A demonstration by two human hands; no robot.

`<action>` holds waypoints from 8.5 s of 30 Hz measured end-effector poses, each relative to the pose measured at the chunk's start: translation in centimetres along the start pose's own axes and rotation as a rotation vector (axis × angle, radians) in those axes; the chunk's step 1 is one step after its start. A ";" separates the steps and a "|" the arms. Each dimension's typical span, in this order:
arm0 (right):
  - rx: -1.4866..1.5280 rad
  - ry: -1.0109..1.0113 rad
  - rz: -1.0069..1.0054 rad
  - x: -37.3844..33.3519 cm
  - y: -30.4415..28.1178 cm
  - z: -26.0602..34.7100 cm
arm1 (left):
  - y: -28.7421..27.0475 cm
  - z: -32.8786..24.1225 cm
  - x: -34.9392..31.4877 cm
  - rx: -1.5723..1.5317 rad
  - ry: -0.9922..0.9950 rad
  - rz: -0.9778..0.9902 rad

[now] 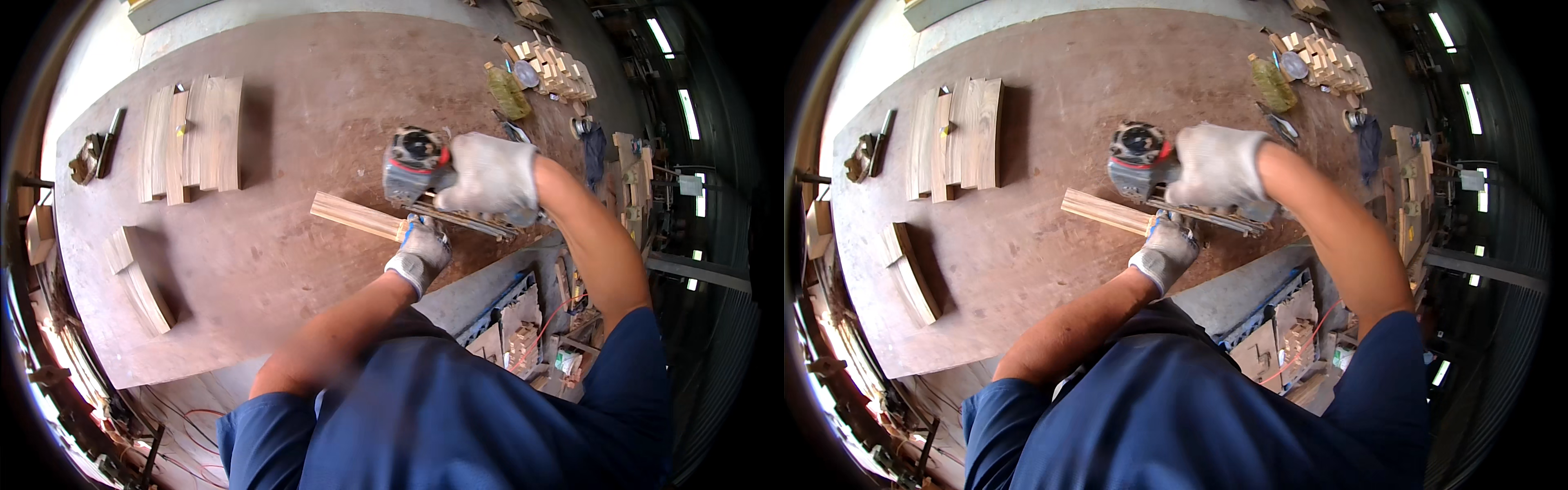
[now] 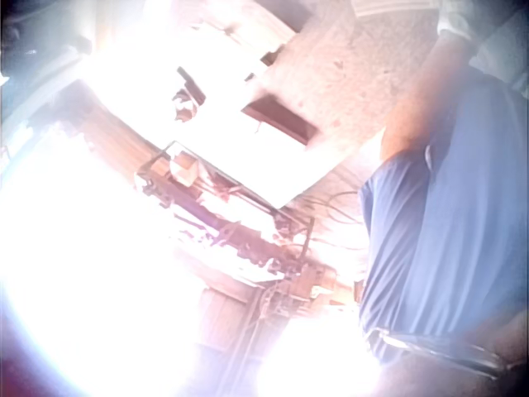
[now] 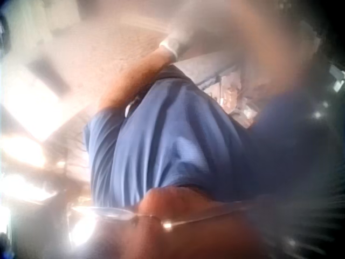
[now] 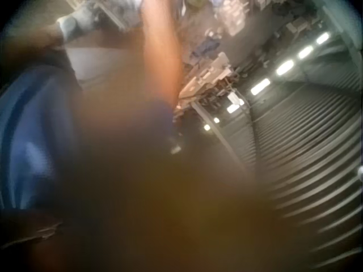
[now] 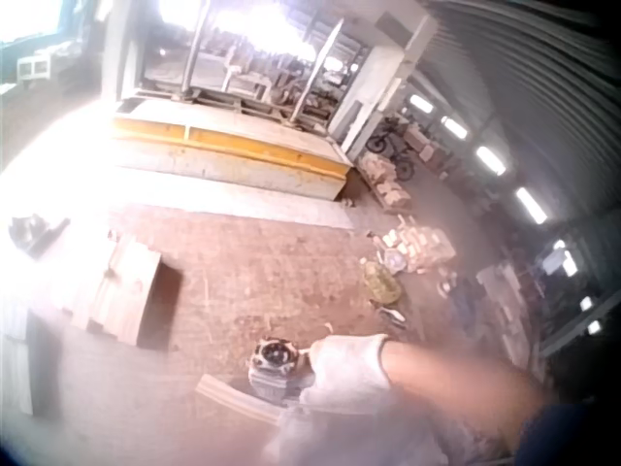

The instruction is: The person applies glue to small wooden blocks and uses a nail gun to fasten them together. They then move to a workbench to assemble these blocks into a larger wooden crate structure, using a hammer to secure the joints and aligning the pieces into a grid pattern.

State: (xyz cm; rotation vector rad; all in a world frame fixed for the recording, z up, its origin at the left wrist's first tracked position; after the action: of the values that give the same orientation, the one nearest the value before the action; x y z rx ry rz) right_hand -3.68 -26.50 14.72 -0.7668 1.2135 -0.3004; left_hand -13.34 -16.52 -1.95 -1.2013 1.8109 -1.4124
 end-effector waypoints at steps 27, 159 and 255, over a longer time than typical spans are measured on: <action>-0.051 0.342 -0.623 4.7 23.4 -32.5 | -3.6 6.5 -2.9 0.009 -0.014 0.011; 0.203 -0.345 -0.464 11.8 30.4 43.7 | -14.3 39.8 -66.3 -0.303 -1.687 -0.681; 0.775 -0.344 -0.357 3.3 41.1 45.3 | -11.0 5.2 -104.0 -0.362 -2.054 -1.517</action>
State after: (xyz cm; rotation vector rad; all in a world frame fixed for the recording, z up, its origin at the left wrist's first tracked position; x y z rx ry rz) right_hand 31.50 17.69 -8.84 -0.3222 0.5473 -0.8379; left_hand 41.75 72.47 -3.76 -2.5860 -0.5559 0.3655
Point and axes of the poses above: each hand's wrist, its own x-axis towards the middle knuckle, its own y-axis out of the palm, z = x × y, the point moved 10 cm from there along x, towards the middle knuckle, and after that the axes turned 12 degrees about -z, right-handed, at the moved point
